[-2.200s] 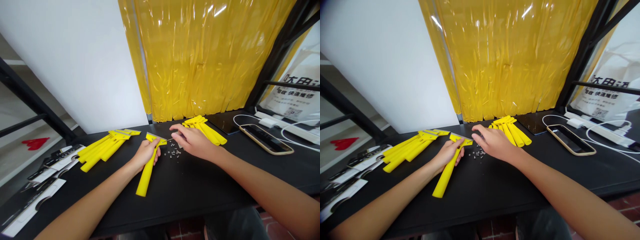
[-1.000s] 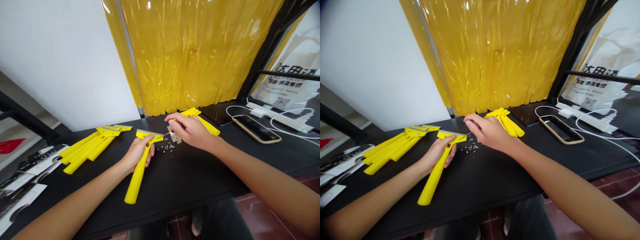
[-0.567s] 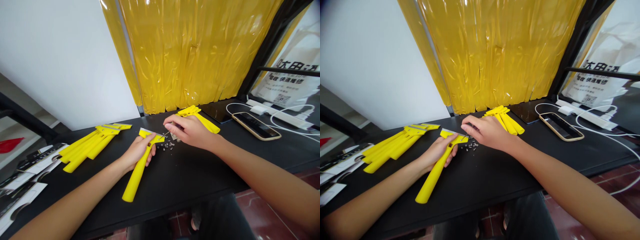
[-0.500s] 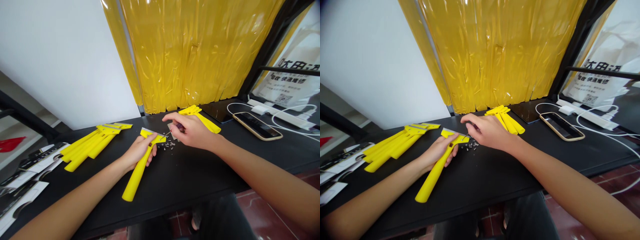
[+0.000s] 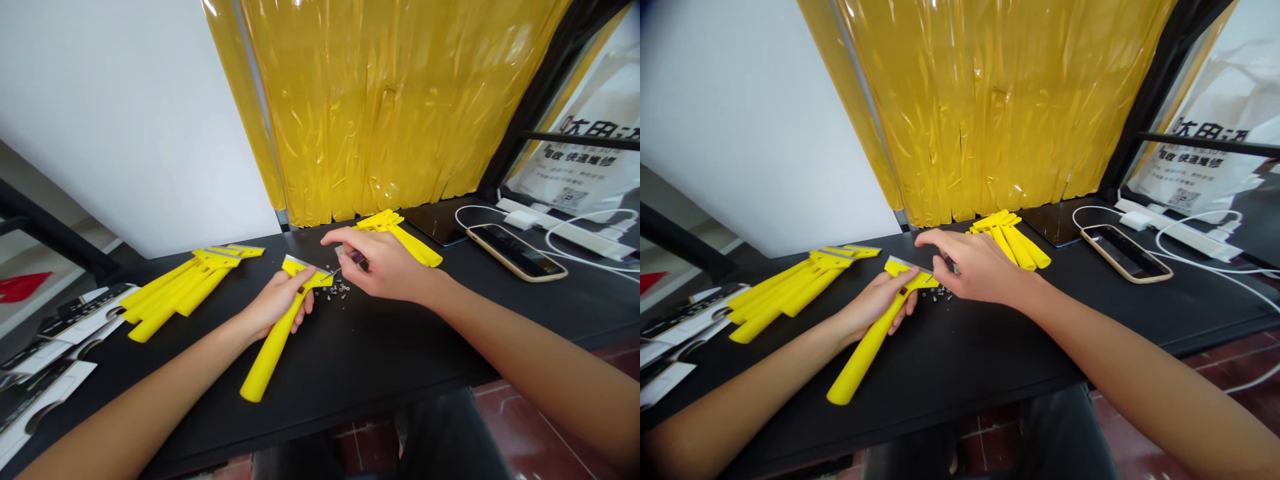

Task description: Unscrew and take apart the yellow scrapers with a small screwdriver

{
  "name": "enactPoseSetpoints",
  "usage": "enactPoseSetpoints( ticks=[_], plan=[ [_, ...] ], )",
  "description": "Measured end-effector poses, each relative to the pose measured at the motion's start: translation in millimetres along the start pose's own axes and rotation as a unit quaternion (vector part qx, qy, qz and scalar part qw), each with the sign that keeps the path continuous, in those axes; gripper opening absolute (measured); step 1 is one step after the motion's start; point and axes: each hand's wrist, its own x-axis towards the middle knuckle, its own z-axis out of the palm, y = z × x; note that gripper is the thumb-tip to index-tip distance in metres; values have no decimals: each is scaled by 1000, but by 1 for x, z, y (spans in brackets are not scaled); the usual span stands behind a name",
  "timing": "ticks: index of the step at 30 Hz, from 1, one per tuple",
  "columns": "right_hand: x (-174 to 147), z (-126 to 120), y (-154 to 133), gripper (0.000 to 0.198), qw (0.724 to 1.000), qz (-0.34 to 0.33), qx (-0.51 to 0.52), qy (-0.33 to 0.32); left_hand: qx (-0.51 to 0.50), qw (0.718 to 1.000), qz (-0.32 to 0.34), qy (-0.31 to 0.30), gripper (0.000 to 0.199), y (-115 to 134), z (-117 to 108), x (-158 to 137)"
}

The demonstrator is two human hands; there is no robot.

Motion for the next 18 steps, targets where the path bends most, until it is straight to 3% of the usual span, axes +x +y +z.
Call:
enactPoseSetpoints(
  ticks=[6, 13, 18],
  plan=[
    [1, 0, 2, 29, 999, 38, -3, -6, 7, 1000, 1, -6, 66, 1, 1, 0],
    [1, 0, 0, 37, 1000, -2, 5, -4, 0, 1000, -2, 3, 63, 6, 4, -4],
    [1, -1, 4, 34, 998, 52, 16, -14, 9, 1000, -6, -7, 67, 4, 2, -3]
  ],
)
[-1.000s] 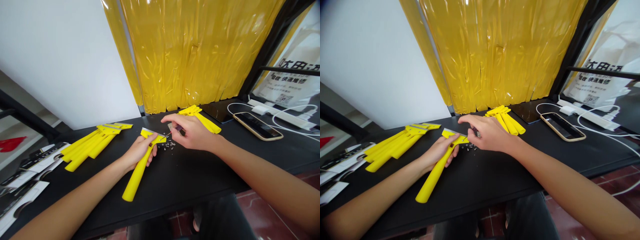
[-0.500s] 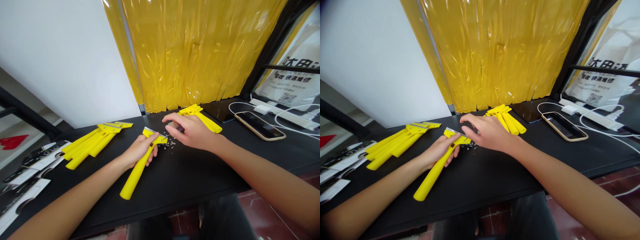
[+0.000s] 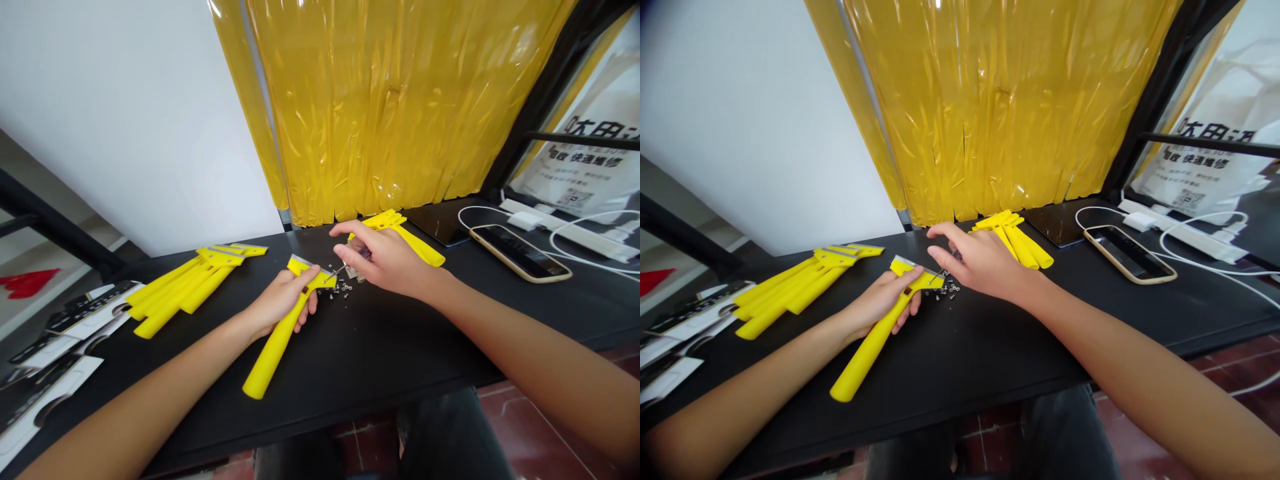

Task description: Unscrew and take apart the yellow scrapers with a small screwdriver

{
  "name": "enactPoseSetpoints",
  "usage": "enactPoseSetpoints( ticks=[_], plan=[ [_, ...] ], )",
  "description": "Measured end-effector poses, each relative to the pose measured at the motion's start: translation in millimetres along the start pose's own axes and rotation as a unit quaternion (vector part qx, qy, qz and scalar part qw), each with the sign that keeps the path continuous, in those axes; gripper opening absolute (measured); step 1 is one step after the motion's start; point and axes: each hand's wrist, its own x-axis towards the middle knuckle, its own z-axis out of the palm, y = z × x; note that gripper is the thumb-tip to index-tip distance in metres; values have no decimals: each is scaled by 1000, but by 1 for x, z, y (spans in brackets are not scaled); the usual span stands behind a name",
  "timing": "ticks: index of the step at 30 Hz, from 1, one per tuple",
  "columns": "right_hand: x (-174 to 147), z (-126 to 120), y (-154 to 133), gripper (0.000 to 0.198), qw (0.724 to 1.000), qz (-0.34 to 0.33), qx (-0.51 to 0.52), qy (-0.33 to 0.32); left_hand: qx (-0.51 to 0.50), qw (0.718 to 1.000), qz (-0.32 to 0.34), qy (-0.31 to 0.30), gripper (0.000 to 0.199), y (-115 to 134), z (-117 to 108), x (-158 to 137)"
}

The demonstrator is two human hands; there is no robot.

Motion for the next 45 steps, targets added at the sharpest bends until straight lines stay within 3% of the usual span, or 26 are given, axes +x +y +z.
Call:
enactPoseSetpoints(
  ticks=[9, 17, 23, 29, 36, 41, 45],
  plan=[
    [-1, 0, -2, 41, 998, -61, 7, -15, 4, 1000, 11, -7, 68, -4, -2, 2],
    [-1, -1, 1, 32, 1000, -10, 13, -12, 6, 1000, 11, -8, 67, -2, -1, 1],
    [-1, -3, -2, 45, 998, -54, 11, -22, 3, 1000, 14, -9, 67, -1, -1, 1],
    [0, -4, -1, 32, 999, -33, -12, -37, -9, 1000, 7, 1, 65, 1, 0, 0],
    [-2, -3, -3, 43, 995, -89, 4, -34, -5, 1000, 8, 1, 64, 3, 1, -2],
    [-1, -5, -2, 31, 998, -52, -22, -40, -7, 1000, 0, 2, 63, 1, 0, 0],
    [-1, -5, -2, 33, 996, -69, -21, -43, -9, 1000, 2, 2, 65, 0, -1, 1]
  ],
)
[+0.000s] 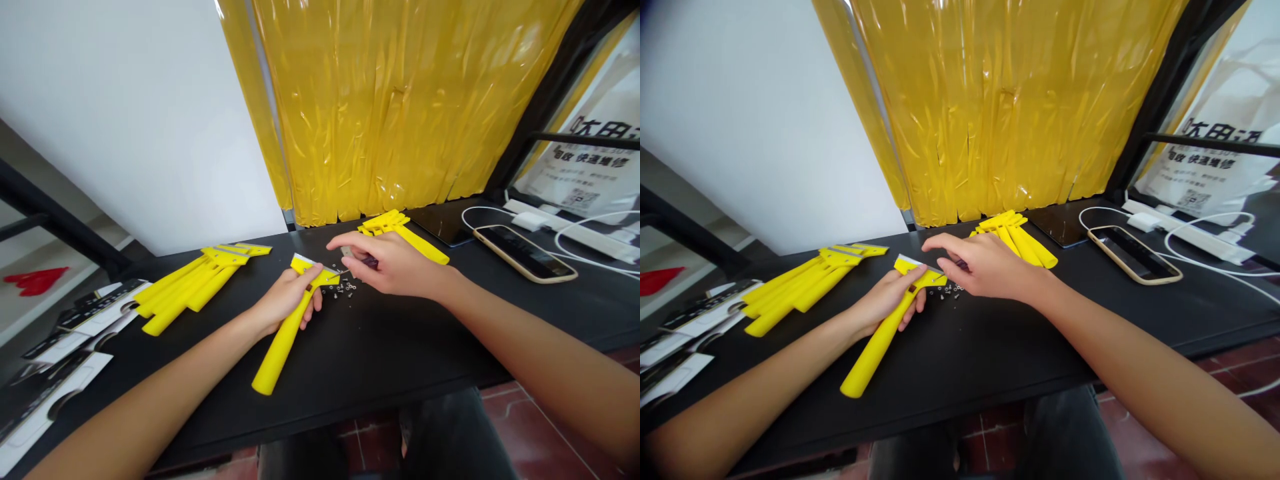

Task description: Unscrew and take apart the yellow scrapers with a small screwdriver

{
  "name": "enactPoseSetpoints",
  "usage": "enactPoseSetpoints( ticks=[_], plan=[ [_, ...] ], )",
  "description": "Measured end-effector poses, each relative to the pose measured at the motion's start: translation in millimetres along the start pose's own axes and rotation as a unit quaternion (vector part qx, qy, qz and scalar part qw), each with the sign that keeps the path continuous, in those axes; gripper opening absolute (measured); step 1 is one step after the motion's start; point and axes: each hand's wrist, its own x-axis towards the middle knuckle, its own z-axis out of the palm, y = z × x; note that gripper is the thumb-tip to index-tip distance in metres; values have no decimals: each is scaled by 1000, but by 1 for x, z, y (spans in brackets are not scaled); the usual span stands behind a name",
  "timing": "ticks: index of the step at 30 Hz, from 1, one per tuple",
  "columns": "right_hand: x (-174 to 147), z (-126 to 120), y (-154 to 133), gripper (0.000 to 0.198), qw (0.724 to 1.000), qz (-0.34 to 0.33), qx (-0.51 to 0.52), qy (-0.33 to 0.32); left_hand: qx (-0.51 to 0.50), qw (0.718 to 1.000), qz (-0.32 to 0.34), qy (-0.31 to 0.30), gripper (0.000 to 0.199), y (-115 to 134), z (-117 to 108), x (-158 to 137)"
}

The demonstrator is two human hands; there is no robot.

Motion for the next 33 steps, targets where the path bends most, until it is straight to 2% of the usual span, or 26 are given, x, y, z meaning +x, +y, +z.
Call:
enactPoseSetpoints(
  ticks=[5, 9, 11, 19, 23, 26, 33],
  plan=[
    [-1, 2, -1, 51, 999, -21, 33, 7, -4, 1000, 3, 3, 64, 1, 1, -1],
    [0, 3, 0, 32, 1000, 10, 24, 10, 0, 1000, 2, 4, 64, 1, 1, -1],
    [0, 2, 1, 30, 1000, 17, 21, 4, 3, 1000, 1, 2, 64, 1, 1, -1],
    [0, 2, -1, 53, 999, -24, 41, -4, -3, 1000, 1, 2, 64, 1, 0, 0],
    [0, 4, 0, 37, 1000, 1, 25, 4, -2, 1000, -2, -1, 64, 0, -1, 0],
    [1, 4, 1, 33, 999, 22, 32, 11, 7, 1000, 1, -3, 65, 0, -1, 0],
    [1, 2, -1, 43, 996, -19, 81, 7, 11, 1000, 6, -11, 65, -1, -1, 0]
  ],
)
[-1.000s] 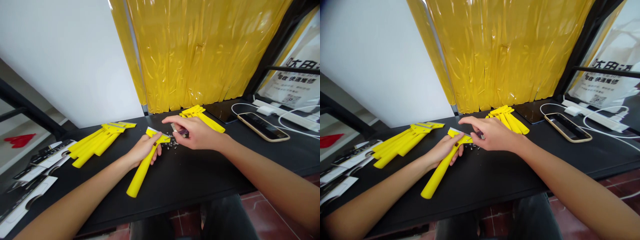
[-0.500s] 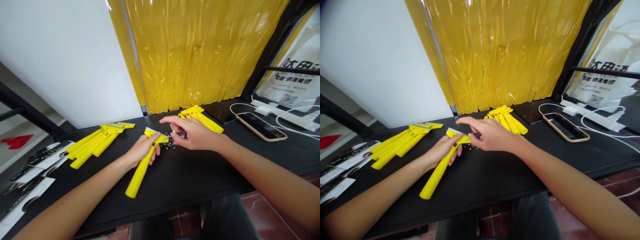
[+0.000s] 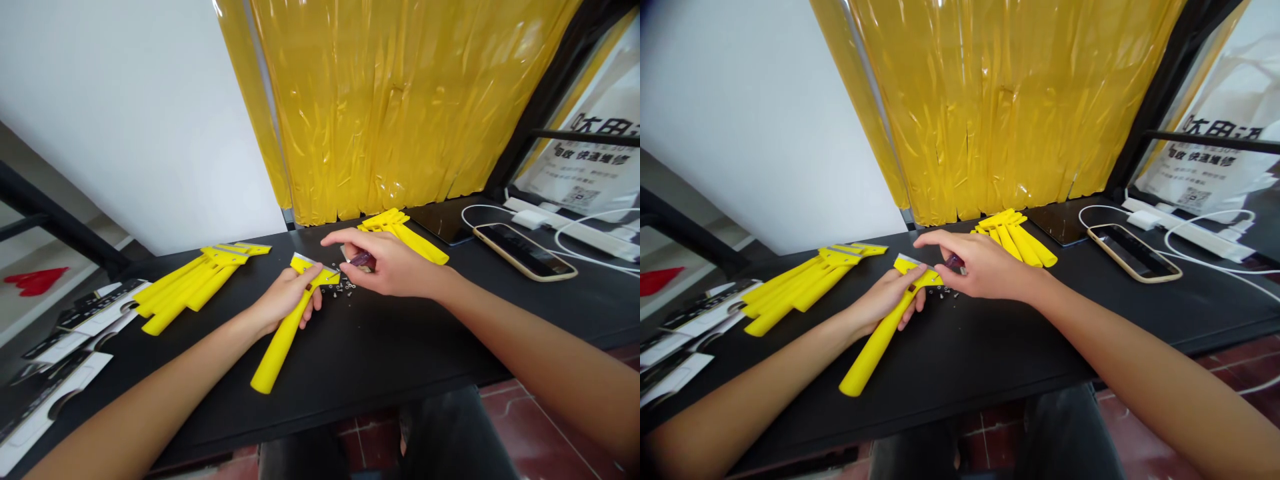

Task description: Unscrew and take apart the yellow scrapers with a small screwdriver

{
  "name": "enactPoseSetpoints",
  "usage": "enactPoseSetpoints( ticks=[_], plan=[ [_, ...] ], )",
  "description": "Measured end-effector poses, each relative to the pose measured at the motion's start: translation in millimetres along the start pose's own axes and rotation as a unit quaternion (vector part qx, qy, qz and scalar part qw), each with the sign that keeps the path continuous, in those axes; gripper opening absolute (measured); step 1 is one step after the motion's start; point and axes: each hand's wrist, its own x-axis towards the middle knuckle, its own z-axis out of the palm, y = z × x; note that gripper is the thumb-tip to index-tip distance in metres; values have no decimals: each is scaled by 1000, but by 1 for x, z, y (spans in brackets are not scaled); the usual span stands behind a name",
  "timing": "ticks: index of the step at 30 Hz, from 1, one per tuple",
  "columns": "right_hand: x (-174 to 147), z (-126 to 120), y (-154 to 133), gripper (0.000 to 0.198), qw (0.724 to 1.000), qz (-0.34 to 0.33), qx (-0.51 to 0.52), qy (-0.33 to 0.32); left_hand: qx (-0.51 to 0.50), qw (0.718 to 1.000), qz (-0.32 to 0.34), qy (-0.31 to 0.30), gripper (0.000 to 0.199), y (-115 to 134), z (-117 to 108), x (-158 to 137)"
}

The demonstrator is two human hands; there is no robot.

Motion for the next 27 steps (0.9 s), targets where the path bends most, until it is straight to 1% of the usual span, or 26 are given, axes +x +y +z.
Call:
enactPoseSetpoints(
  ticks=[4, 7, 9, 11, 14, 15, 18, 20, 22, 25, 27],
  plan=[
    [0, 1, 1, 38, 1000, -9, -8, 4, -4, 1000, 2, 3, 65, 0, 0, 0],
    [0, 0, 2, 31, 999, 27, -17, 8, -8, 1000, -3, 6, 65, 1, 0, 0],
    [0, -1, 2, 30, 999, 51, -13, 7, -8, 1000, -6, 8, 65, 1, 0, 0],
    [-1, -2, 2, 33, 999, 52, -9, 0, -7, 1000, -3, 5, 66, 1, 1, 0],
    [-1, -2, 2, 47, 999, 35, -21, -5, -9, 1000, -2, 12, 65, 1, 1, -1],
    [-1, -3, 2, 49, 999, 38, -29, -3, -11, 1000, -5, 19, 65, 1, 1, -1],
    [0, -4, 2, 37, 996, 75, -39, -3, -16, 999, -12, 38, 65, 2, 2, -1],
    [1, -4, 2, 33, 995, 93, -32, -4, -20, 999, -7, 39, 65, 1, 2, 0],
    [2, -3, 3, 34, 996, 87, -28, 3, -25, 999, 3, 36, 59, 0, 2, 0],
    [2, -1, 3, 43, 997, 62, -34, 22, -32, 999, 22, 27, 44, -1, 3, 0],
    [2, 0, 3, 44, 997, 58, -36, 22, -30, 999, 26, 22, 40, -1, 4, 0]
  ],
)
